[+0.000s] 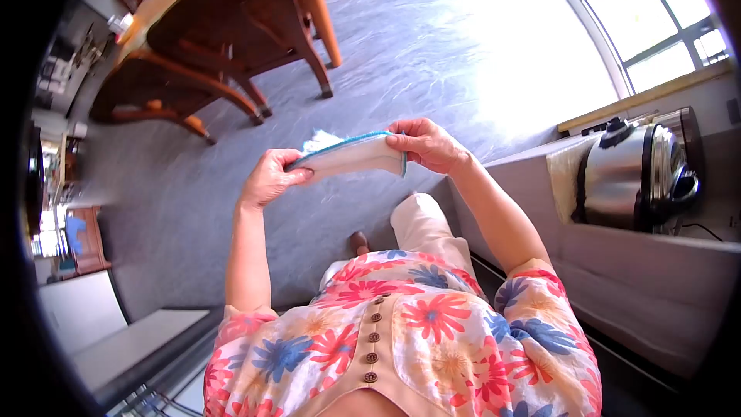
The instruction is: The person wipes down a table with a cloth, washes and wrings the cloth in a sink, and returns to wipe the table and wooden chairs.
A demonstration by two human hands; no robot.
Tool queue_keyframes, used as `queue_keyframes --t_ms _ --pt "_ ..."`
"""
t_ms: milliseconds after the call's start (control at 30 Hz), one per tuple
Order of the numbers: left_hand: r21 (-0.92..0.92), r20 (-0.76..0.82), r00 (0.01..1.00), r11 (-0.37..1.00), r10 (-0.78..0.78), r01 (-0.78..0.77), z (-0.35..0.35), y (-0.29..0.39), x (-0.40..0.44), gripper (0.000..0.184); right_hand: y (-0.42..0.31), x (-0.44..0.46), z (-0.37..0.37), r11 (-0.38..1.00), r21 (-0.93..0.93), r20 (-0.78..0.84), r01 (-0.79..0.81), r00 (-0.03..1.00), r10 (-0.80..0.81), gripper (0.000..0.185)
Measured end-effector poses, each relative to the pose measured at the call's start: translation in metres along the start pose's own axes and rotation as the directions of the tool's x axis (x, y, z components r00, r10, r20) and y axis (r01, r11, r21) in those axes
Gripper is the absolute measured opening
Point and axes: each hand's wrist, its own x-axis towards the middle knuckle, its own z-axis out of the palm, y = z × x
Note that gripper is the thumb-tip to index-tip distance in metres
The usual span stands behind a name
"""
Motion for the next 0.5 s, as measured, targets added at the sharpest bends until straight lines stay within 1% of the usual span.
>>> queue_keyframes --t_ms 33,133,167,200,233,267,333,367,433,467,500 --pt "-0.086 0.018 1.000 0.996 -0.020 0.021 -0.005 0.008 0.028 0.011 -0.010 0.015 -0.019 0.996 0.091 0.018 -0.001 1.000 0.000 0.028" --pt "-0.216 0.005 1.000 0.976 0.025 -0.023 -0.021 0.008 0.114 0.013 -0.033 0.076 -0.081 0.980 0.195 0.058 0.036 0.997 -0.048 0.028" --pt "-0.249 -0.001 1.000 0.968 0.000 0.000 -0.024 0.016 0.141 0.012 -0.046 0.095 -0.100 0.978 0.206 0.078 0.042 0.995 -0.060 0.028" --pt "-0.262 -0.021 1.000 0.965 0.006 -0.011 -0.039 0.017 0.147 0.012 -0.058 0.110 -0.093 0.977 0.210 0.095 0.049 0.993 -0.070 0.029" --pt "-0.264 -0.046 0.999 0.964 0.001 -0.013 -0.043 0.020 0.172 0.013 -0.073 0.130 -0.109 0.972 0.227 0.121 0.054 0.989 -0.083 0.029" --pt "-0.264 -0.069 0.998 0.964 0.004 -0.023 -0.046 0.028 0.188 0.013 -0.089 0.142 -0.120 0.980 0.190 0.124 0.064 0.988 -0.089 0.031" --pt "-0.270 -0.099 0.995 0.963 -0.035 0.007 -0.059 0.036 0.235 0.017 -0.118 0.183 -0.150 0.990 0.115 0.125 0.075 0.988 -0.090 0.034" --pt "-0.279 -0.116 0.992 0.960 -0.042 0.008 -0.060 0.043 0.247 0.019 -0.127 0.195 -0.164 0.992 0.106 0.172 0.073 0.981 -0.091 0.038" --pt "-0.336 -0.156 0.986 0.942 -0.065 0.009 -0.065 0.047 0.287 0.024 -0.159 0.232 -0.195 1.000 0.016 0.178 -0.017 0.984 0.014 0.038" --pt "-0.274 -0.124 0.989 0.961 -0.074 0.038 -0.068 0.056 0.301 0.025 -0.177 0.249 -0.209 0.998 -0.040 0.188 -0.056 0.980 0.063 0.038" --pt "-0.208 -0.092 0.992 0.976 -0.085 0.065 -0.075 0.066 0.314 0.026 -0.186 0.272 -0.224 0.994 -0.084 0.217 -0.064 0.973 0.080 0.034"
